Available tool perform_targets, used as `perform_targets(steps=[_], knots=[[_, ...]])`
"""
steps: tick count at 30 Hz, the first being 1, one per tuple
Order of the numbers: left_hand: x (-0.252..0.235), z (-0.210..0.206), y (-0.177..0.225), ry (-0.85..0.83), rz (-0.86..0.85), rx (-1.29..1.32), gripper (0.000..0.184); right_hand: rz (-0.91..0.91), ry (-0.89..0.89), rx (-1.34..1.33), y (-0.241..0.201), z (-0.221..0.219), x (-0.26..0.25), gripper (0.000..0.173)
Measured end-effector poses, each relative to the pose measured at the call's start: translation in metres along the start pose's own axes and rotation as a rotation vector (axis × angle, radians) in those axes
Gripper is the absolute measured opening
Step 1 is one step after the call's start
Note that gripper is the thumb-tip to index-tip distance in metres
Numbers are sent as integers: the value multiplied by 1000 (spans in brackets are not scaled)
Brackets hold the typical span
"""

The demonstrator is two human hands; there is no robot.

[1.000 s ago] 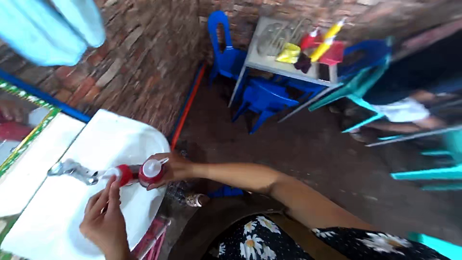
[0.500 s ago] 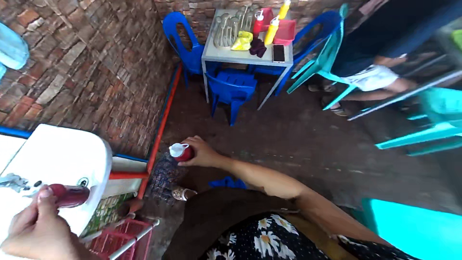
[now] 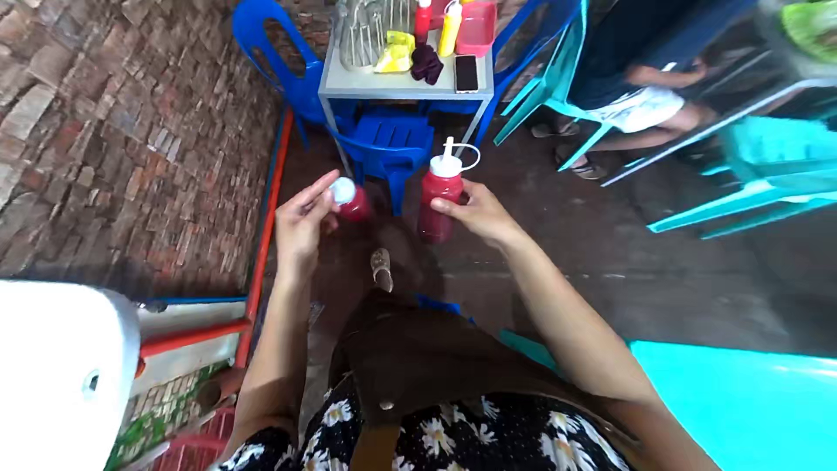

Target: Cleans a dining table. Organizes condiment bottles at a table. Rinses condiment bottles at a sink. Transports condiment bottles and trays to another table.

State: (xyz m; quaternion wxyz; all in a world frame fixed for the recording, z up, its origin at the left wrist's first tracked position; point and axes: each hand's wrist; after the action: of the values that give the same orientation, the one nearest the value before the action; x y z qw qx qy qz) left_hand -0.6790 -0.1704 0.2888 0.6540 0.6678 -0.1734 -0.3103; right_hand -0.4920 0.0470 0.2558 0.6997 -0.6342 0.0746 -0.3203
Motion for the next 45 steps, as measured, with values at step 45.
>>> perform_targets(steps=[45], knots=[[-391, -301, -172, 290, -340, -357, 57, -81, -531, 509, -55, 289, -580, 36]])
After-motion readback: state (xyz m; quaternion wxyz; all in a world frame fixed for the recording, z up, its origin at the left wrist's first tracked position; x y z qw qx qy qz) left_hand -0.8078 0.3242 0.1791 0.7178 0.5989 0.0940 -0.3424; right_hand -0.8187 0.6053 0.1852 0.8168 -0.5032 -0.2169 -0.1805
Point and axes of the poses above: each hand's wrist, its own x-axis away from the middle knuckle, its own z-axis out of the back of the hand, y = z × x, and after that the axes turned 10 degrees about -z, right-handed
